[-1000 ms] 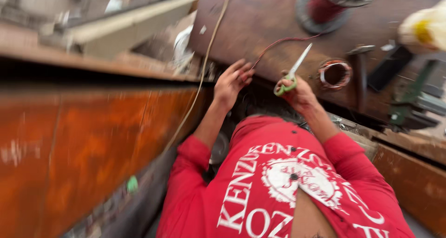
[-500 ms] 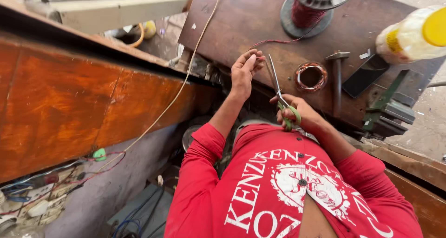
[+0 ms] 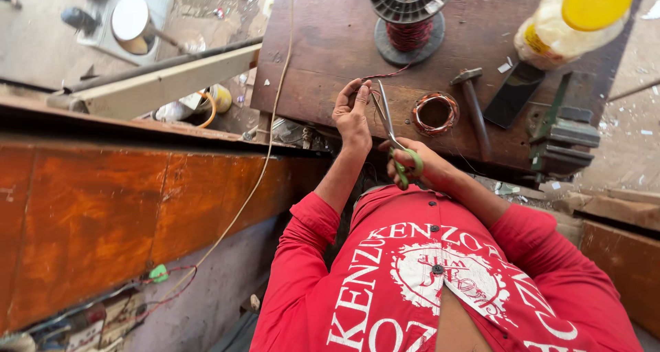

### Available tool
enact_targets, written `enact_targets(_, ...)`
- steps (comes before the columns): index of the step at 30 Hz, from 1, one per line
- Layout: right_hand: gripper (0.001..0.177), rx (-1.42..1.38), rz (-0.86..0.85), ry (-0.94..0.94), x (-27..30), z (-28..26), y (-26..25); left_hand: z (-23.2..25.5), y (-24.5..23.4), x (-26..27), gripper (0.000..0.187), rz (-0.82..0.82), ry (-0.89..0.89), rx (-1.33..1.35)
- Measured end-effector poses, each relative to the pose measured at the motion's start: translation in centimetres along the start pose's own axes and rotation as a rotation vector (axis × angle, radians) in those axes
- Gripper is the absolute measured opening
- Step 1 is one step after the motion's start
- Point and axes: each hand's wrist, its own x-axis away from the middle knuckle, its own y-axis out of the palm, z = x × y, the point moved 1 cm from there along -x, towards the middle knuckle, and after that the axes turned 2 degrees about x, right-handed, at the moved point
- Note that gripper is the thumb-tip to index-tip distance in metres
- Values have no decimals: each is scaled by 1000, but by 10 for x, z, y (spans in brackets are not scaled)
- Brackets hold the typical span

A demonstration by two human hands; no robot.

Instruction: The person cuts a length of red wire from a spool using scissors, then strips the insulation from the ends. They insert a white plastic tube into the wire ends and secure it by wrapping copper wire around the tube and wire. The person repeats this process for a second wire segment.

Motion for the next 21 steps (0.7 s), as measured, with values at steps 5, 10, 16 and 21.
enact_targets(5,57,-75,115,-57,-9,7,3,-3,13,16,23,-59,63,-3)
enact_targets(10,50,-142,167,-86,-15,14,2,-5,14,25,21,-39,44,-14)
enact_targets(16,52,-135,125,-145,-18,19,5,-6,9,27,20,-26,21,-5)
enact_targets(21,53,-213,74,-164,-16,14,7,-7,6,25,20,-19,-22,52)
